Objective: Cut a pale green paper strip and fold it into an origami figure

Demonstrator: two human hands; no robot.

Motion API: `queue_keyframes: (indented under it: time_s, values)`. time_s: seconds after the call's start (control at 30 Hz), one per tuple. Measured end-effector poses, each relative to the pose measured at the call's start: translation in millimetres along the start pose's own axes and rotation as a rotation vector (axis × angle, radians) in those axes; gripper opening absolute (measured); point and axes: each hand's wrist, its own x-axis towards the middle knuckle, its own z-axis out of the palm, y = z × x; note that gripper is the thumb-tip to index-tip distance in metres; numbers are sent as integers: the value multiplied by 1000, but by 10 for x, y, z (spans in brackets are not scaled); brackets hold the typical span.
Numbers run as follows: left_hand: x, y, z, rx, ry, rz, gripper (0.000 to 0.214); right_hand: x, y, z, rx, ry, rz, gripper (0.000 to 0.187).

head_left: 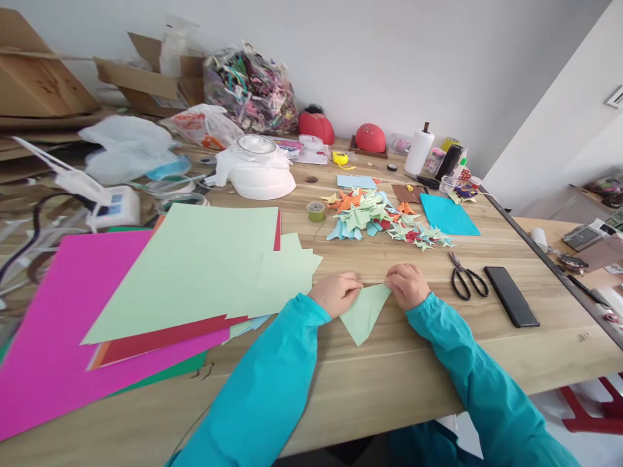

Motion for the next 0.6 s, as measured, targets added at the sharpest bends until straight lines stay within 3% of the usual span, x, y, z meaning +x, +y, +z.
queue_keyframes:
  time_s: [0.13, 0.23, 0.37, 0.5, 0.6]
  values:
    - [-53, -181, -109, 71, 72, -41, 28, -30, 181, -5, 33, 23, 96, 26]
    - [-77, -245, -200, 181, 226, -105, 28, -35, 218, -11, 42, 46, 134, 27]
    - [-51, -57, -232, 332, 449, -88, 27, -10, 51, -22, 26, 49, 102, 28]
    - [3, 266, -107, 369, 283, 139, 22, 17, -183, -24, 31, 24, -16, 27]
    - [17, 388, 0, 373, 180, 133, 23, 20, -259, -27, 24, 23, -78, 25]
